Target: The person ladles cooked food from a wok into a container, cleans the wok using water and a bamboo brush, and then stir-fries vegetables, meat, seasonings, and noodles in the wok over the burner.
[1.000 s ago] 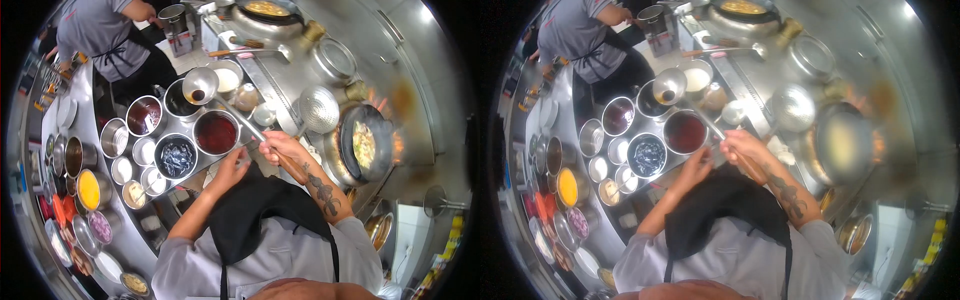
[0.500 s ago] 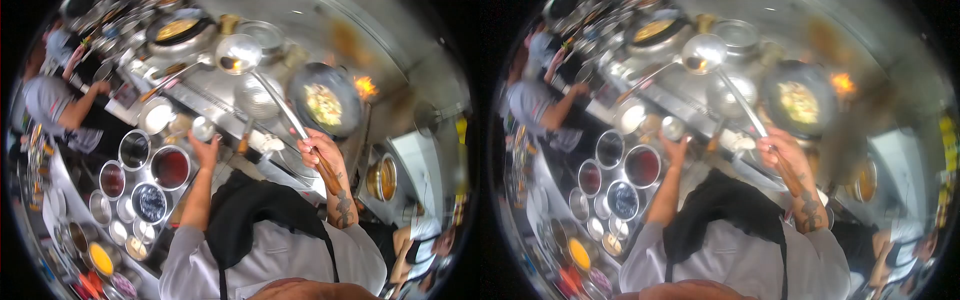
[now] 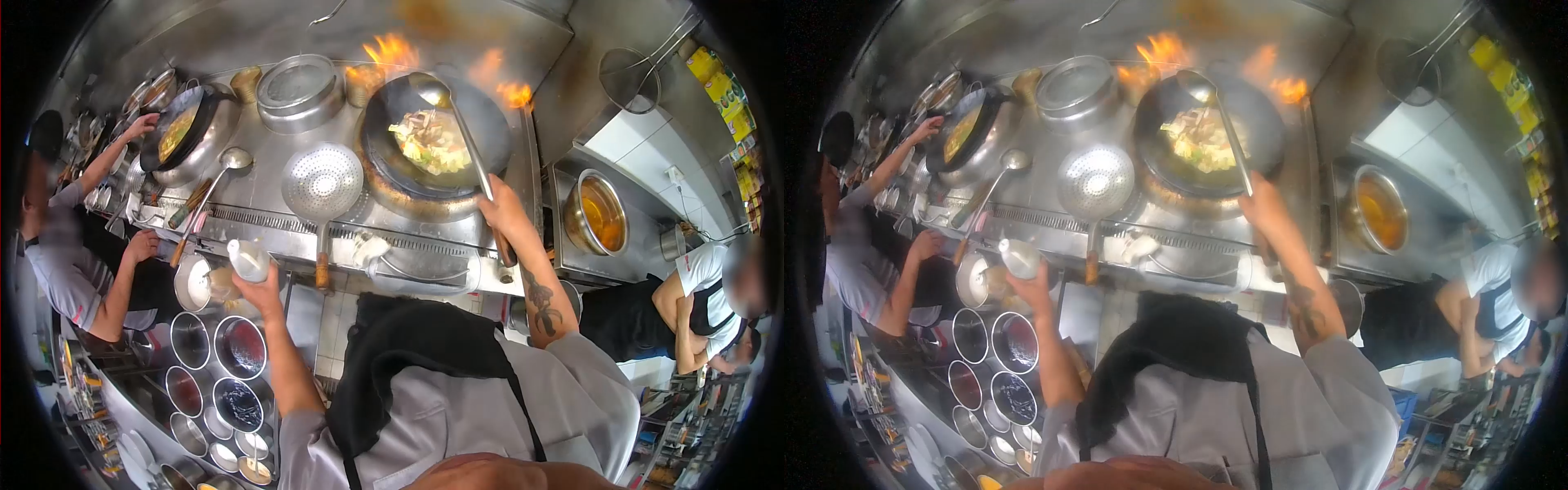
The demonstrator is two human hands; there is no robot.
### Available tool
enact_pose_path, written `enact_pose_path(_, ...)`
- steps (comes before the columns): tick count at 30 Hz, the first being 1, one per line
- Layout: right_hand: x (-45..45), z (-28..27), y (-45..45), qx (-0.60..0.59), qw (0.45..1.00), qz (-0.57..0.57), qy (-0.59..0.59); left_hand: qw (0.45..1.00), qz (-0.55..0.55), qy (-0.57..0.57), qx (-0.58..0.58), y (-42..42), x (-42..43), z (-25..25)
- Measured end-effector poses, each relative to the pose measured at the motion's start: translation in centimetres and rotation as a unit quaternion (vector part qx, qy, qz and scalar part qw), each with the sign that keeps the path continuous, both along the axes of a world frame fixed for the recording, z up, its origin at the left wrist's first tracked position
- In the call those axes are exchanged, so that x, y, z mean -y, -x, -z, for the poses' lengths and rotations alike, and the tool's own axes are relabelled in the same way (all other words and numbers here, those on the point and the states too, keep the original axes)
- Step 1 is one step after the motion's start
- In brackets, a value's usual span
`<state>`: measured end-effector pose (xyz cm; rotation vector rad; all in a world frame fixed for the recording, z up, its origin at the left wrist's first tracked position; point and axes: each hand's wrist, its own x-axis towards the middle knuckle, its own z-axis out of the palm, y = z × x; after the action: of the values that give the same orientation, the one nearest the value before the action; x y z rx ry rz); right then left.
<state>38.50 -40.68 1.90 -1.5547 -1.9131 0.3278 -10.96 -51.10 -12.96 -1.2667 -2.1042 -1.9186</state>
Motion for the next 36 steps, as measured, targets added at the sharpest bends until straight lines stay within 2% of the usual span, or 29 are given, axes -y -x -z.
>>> enact_pose_path(1, 0.1, 0.4, -0.9, 0.005, 1.0, 0.014, -0.001, 0.999, 0.031, -0.044, -0.008, -0.1, -0.7, -1.7)
enact_pose_path(3, 0.7, 0.2, -2.2, 0.014, 0.999, 0.039, -0.001, 0.998, 0.012, 0.002, -0.064, -1.5, -1.7, -7.1)
enact_pose_path(4, 1.0, -0.2, -2.7, -0.025, 0.998, 0.033, 0.046, 0.995, 0.001, 0.023, -0.093, -2.5, -2.4, -9.9)
enact_pose_path(6, 1.4, -1.1, -3.8, -0.1, 0.985, 0.017, 0.139, 0.991, 0.064, -0.002, -0.114, -4.9, -4.1, -15.3)
enact_pose_path(7, 1.6, -0.6, -4.1, -0.148, 0.98, 0.015, 0.13, 0.988, 0.094, -0.015, -0.124, -6.0, -5.4, -17.0)
enact_pose_path(8, 1.7, -0.6, -4.5, -0.197, 0.965, 0.004, 0.175, 0.975, 0.081, -0.023, -0.204, -6.8, -7.1, -17.9)
enact_pose_path(9, 1.7, -0.8, -5.0, -0.243, 0.945, -0.008, 0.22, 0.972, 0.126, -0.01, -0.2, -7.7, -8.7, -19.2)
enact_pose_path(10, 1.8, -0.8, -5.3, -0.288, 0.92, -0.02, 0.264, 0.953, 0.095, -0.017, -0.286, -8.8, -10.2, -19.9)
enact_pose_path(11, 1.9, 0.0, -5.5, -0.364, 0.894, -0.023, 0.262, 0.938, 0.105, 0.022, -0.33, -10.0, -11.9, -20.7)
enact_pose_path(12, 1.8, 0.8, -5.8, -0.393, 0.875, -0.032, 0.28, 0.915, 0.136, -0.004, -0.379, -11.2, -13.5, -21.1)
enact_pose_path(14, 1.6, 1.9, -6.4, -0.451, 0.835, -0.043, 0.312, 0.875, 0.14, 0.057, -0.461, -14.1, -16.1, -22.2)
enact_pose_path(17, 2.3, 0.3, -6.1, -0.483, 0.805, -0.064, 0.339, 0.809, 0.114, 0.164, -0.553, -17.8, -19.6, -21.3)
enact_pose_path(19, 2.5, 0.5, -6.4, -0.499, 0.788, -0.082, 0.351, 0.757, 0.086, 0.195, -0.617, -19.2, -22.1, -19.5)
enact_pose_path(21, 2.5, 1.0, -6.9, -0.497, 0.787, -0.089, 0.354, 0.716, 0.09, 0.234, -0.651, -20.9, -23.3, -19.2)
enact_pose_path(24, 2.6, 1.1, -7.1, -0.477, 0.801, -0.08, 0.352, 0.694, 0.085, 0.212, -0.683, -22.7, -24.6, -18.1)
enact_pose_path(28, 2.7, 1.4, -7.2, -0.435, 0.835, -0.072, 0.329, 0.675, 0.082, 0.241, -0.692, -24.6, -25.7, -17.5)
enact_pose_path(30, 2.7, 1.2, -7.2, -0.417, 0.849, -0.072, 0.316, 0.687, 0.093, 0.222, -0.685, -24.7, -26.6, -16.6)
enact_pose_path(34, 1.9, 1.5, -7.1, -0.302, 0.909, -0.033, 0.286, 0.714, 0.112, 0.234, -0.651, -24.7, -26.7, -16.2)
enact_pose_path(36, 1.9, 1.8, -6.7, -0.249, 0.937, -0.029, 0.244, 0.784, 0.191, 0.285, -0.517, -24.1, -25.6, -16.9)
